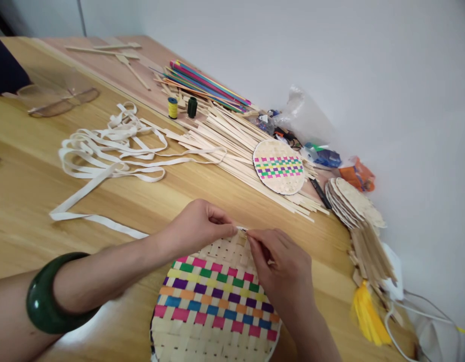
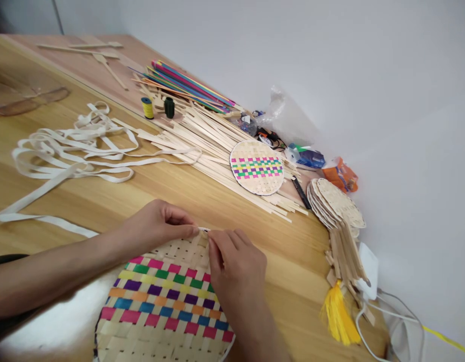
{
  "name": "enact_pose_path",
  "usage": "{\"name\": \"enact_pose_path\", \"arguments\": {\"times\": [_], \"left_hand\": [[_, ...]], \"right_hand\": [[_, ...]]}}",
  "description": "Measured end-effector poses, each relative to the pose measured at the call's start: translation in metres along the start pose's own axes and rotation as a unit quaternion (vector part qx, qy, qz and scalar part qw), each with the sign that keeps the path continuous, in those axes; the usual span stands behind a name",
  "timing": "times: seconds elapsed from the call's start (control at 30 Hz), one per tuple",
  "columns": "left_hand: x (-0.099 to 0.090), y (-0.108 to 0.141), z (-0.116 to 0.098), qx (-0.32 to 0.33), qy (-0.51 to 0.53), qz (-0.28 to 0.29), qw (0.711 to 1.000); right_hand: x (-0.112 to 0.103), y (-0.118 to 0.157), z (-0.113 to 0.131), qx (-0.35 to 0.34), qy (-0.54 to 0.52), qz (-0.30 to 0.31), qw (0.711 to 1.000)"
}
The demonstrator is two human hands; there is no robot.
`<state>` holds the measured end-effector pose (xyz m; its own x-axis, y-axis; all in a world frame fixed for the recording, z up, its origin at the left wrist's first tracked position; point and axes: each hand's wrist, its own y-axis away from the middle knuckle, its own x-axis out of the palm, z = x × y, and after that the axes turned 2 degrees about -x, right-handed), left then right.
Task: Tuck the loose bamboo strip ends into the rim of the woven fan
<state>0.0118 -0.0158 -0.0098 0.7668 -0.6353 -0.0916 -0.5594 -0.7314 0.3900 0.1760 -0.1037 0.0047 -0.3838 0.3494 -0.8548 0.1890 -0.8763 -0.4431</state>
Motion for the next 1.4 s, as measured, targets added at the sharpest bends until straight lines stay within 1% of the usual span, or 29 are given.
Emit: {"name": "enact_pose_path", "arguments": {"times": [0.1, 0.2, 0.3, 0.43, 0.53, 0.6, 0.7, 0.77, 0.87, 0.97, 1.03, 1.1, 1.13, 1.17, 1.2, 1.23, 1.27, 1.3, 1.33, 1.37, 1.4], "left_hand": [[0.001, 0.001, 0.0, 0.004, -0.007, -0.001, 1.0], [0.003, 0.003, -0.001, 0.02, -0.03, -0.01, 0.999], [0.006, 0.006, 0.0, 0.047, -0.075, -0.023, 0.996], [0.009, 0.01, 0.004, 0.082, -0.141, -0.025, 0.986], [0.01, 0.011, 0.005, 0.084, -0.159, -0.025, 0.983], [0.01, 0.01, 0.003, 0.067, -0.15, -0.024, 0.986], [0.007, 0.008, -0.001, 0.038, -0.118, -0.012, 0.992], [0.006, 0.008, -0.002, 0.031, -0.105, -0.014, 0.994], [0.006, 0.009, -0.002, 0.034, -0.095, -0.017, 0.995], [0.008, 0.009, 0.0, 0.062, -0.094, -0.009, 0.994], [0.008, 0.01, 0.001, 0.061, -0.076, 0.001, 0.995], [0.007, 0.01, -0.001, 0.03, -0.029, 0.027, 0.999], [0.006, 0.01, -0.002, 0.014, -0.003, 0.043, 0.999], [0.006, 0.01, -0.004, 0.003, 0.016, 0.056, 0.998], [0.005, 0.011, -0.005, -0.003, 0.029, 0.065, 0.997], [0.005, 0.011, -0.007, -0.004, 0.035, 0.072, 0.997], [0.004, 0.012, -0.008, -0.003, 0.035, 0.078, 0.996], [0.005, 0.013, -0.009, -0.003, 0.031, 0.085, 0.996], [0.005, 0.014, -0.01, -0.005, 0.023, 0.091, 0.996], [0.005, 0.014, -0.01, -0.008, 0.014, 0.096, 0.995], [0.005, 0.015, -0.01, -0.009, 0.003, 0.101, 0.995]], "right_hand": [[-0.001, 0.0, 0.0, -0.009, 0.017, 0.01, 1.0], [-0.003, 0.0, 0.0, -0.034, 0.044, 0.026, 0.998], [-0.004, 0.001, 0.003, -0.054, 0.071, 0.05, 0.995], [-0.002, 0.003, 0.011, -0.056, 0.107, 0.081, 0.989], [0.002, 0.004, 0.016, -0.062, 0.136, 0.092, 0.985], [0.003, 0.004, 0.017, -0.046, 0.141, 0.081, 0.986], [0.0, 0.004, 0.015, -0.003, 0.112, 0.041, 0.993], [-0.001, 0.005, 0.014, 0.014, 0.098, 0.022, 0.995], [0.002, 0.007, 0.014, 0.006, 0.114, 0.028, 0.993], [0.003, 0.005, 0.014, -0.017, 0.108, 0.053, 0.993], [-0.001, 0.002, 0.008, -0.002, 0.046, 0.043, 0.998], [-0.008, -0.003, -0.004, 0.055, -0.048, -0.009, 0.997], [-0.012, -0.005, -0.011, 0.094, -0.096, -0.032, 0.99], [-0.016, -0.007, -0.018, 0.14, -0.138, -0.041, 0.98], [-0.018, -0.008, -0.025, 0.188, -0.179, -0.026, 0.965], [-0.019, -0.009, -0.031, 0.236, -0.222, 0.013, 0.946], [-0.02, -0.01, -0.035, 0.281, -0.275, 0.068, 0.917], [-0.019, -0.009, -0.038, 0.318, -0.335, 0.129, 0.878], [-0.017, -0.009, -0.039, 0.344, -0.397, 0.182, 0.831], [-0.015, -0.008, -0.038, 0.362, -0.453, 0.218, 0.785], [-0.013, -0.007, -0.037, 0.373, -0.5, 0.237, 0.745]]}}
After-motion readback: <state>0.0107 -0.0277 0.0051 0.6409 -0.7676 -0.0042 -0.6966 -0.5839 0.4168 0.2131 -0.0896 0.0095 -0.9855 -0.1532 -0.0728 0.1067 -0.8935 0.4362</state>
